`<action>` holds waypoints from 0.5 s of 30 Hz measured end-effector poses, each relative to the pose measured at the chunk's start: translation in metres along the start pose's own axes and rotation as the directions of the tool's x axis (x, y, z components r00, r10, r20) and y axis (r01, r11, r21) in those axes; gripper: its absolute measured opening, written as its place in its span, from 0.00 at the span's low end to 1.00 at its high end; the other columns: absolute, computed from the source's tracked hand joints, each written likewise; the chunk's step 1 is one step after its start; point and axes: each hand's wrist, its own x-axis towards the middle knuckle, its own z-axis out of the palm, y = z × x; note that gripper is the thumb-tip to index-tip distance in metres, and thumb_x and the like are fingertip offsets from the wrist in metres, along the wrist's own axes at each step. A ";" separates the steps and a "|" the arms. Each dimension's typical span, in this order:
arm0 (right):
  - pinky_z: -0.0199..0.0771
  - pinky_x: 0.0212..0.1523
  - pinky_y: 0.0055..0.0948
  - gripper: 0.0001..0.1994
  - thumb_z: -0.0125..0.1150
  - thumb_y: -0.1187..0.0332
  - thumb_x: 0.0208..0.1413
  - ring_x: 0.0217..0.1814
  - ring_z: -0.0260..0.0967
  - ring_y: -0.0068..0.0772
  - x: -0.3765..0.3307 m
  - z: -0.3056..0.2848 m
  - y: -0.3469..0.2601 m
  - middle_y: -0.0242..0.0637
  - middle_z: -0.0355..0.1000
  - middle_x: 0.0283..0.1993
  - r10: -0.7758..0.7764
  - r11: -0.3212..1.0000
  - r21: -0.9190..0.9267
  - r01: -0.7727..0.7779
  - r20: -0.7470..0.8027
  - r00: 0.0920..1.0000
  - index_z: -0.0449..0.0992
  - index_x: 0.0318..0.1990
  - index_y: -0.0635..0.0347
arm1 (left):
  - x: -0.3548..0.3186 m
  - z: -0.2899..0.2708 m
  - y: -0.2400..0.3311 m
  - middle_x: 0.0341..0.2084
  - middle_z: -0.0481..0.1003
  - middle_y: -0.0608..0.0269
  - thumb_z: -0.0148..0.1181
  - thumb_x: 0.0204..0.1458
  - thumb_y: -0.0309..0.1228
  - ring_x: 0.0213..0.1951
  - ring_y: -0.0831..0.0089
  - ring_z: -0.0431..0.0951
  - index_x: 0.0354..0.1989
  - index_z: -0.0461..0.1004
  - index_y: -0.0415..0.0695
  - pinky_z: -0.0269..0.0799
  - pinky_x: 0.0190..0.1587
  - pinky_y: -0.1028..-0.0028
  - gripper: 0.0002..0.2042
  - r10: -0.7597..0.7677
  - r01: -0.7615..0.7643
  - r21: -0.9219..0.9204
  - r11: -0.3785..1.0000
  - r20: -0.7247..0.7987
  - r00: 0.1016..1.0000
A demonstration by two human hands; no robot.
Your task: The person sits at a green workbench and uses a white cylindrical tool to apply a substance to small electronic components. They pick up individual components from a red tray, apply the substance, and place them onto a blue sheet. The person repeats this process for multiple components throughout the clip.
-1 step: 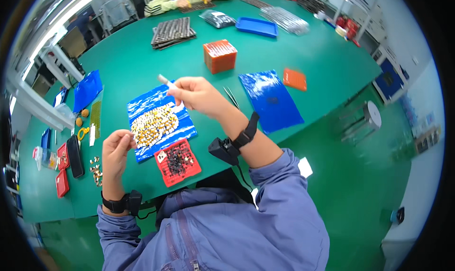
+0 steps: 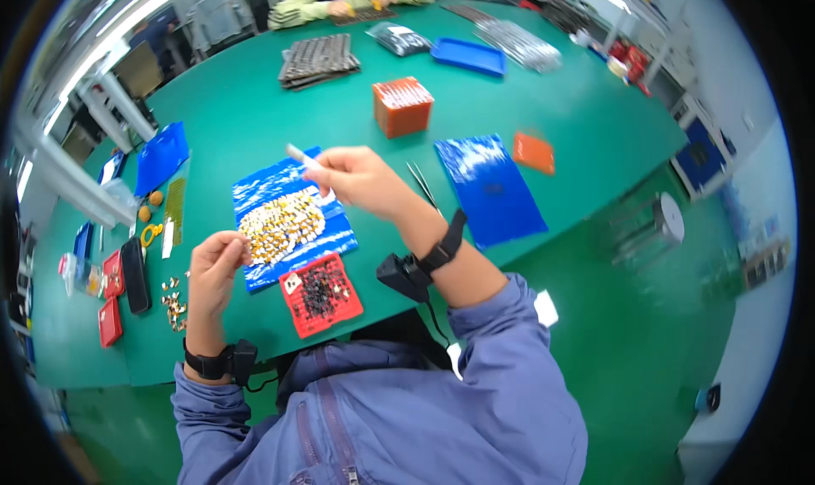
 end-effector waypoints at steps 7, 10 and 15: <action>0.56 0.20 0.17 0.11 0.54 0.66 0.57 0.21 0.58 0.12 -0.007 -0.001 0.021 0.24 0.65 0.18 0.107 0.943 -0.328 -0.063 0.120 0.987 0.78 0.33 0.66 | 0.028 0.036 -0.013 0.33 0.72 0.64 0.53 0.56 0.29 0.33 0.82 0.70 0.45 0.72 0.35 0.68 0.37 0.80 0.12 -0.153 0.214 -0.478 0.852 0.163 0.975; 0.55 0.20 0.18 0.13 0.52 0.66 0.59 0.20 0.57 0.12 -0.008 0.006 0.042 0.24 0.65 0.17 0.108 0.974 -0.215 -0.066 0.189 0.976 0.78 0.30 0.65 | 0.030 0.034 -0.032 0.30 0.69 0.66 0.51 0.57 0.27 0.34 0.78 0.69 0.47 0.70 0.36 0.67 0.38 0.79 0.11 -0.106 0.225 -0.598 0.769 0.228 0.968; 0.56 0.20 0.18 0.12 0.51 0.65 0.59 0.19 0.58 0.12 -0.012 0.018 0.031 0.24 0.65 0.17 0.171 0.977 -0.171 -0.130 0.249 0.953 0.78 0.33 0.62 | 0.020 0.033 -0.041 0.29 0.68 0.66 0.52 0.55 0.24 0.32 0.74 0.71 0.36 0.67 0.43 0.67 0.39 0.72 0.03 -0.058 0.216 -0.659 0.720 0.253 0.966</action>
